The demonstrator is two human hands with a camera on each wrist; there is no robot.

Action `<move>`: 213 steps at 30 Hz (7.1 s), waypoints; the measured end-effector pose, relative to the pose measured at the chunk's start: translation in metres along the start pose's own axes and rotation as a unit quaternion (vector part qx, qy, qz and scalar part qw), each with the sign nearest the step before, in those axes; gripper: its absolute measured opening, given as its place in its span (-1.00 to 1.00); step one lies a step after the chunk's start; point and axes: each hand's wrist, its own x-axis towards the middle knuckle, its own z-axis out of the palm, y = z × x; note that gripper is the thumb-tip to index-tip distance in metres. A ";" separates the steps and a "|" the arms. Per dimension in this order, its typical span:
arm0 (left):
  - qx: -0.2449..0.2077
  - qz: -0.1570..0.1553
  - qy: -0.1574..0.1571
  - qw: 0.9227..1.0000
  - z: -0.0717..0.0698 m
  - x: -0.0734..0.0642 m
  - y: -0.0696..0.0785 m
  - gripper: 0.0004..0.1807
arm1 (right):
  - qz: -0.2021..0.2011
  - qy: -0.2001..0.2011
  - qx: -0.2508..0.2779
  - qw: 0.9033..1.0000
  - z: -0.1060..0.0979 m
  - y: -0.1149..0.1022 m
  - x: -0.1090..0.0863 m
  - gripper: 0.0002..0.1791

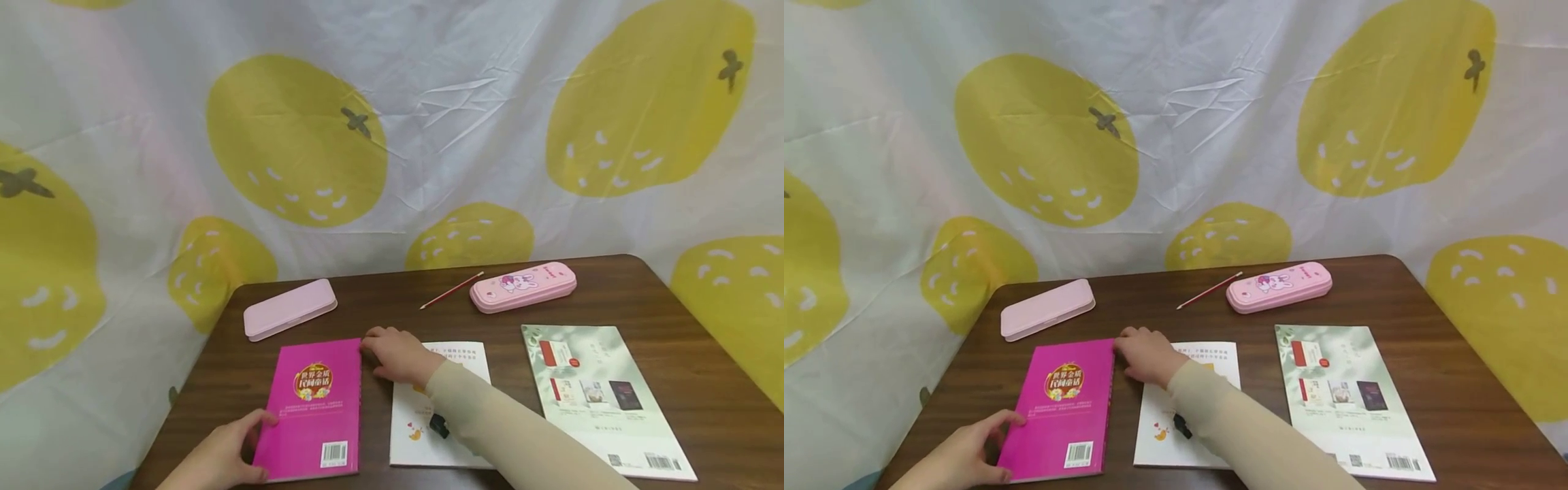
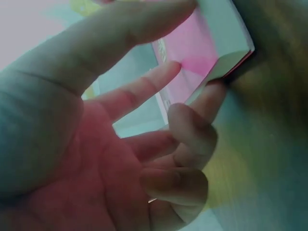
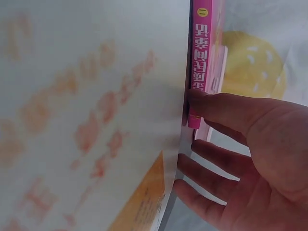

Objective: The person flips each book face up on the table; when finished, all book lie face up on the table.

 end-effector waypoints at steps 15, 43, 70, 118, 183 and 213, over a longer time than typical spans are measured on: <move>-0.038 -0.002 -0.024 0.999 0.003 0.000 -0.005 -0.08 | -0.014 0.003 0.090 0.996 0.000 0.006 0.013 -0.49; -0.031 0.043 0.035 0.998 0.003 -0.005 -0.012 -0.30 | -0.039 0.104 0.142 0.984 -0.007 0.029 0.003 -0.72; 0.034 0.021 0.472 0.880 -0.008 -0.005 0.012 -0.67 | -0.003 0.179 0.402 0.898 -0.029 0.045 -0.016 -0.76; 0.021 -0.106 0.099 0.989 0.002 0.008 0.002 -0.54 | 0.051 -0.014 0.232 0.971 -0.002 0.026 -0.007 -0.52; 0.100 -0.058 0.129 0.985 -0.035 0.049 -0.023 -0.60 | 0.084 0.049 0.112 0.989 -0.006 -0.012 -0.023 -0.83; -0.054 0.024 -0.017 0.998 -0.022 0.017 -0.024 -0.68 | 0.095 0.053 0.122 0.986 0.006 -0.004 0.017 -0.47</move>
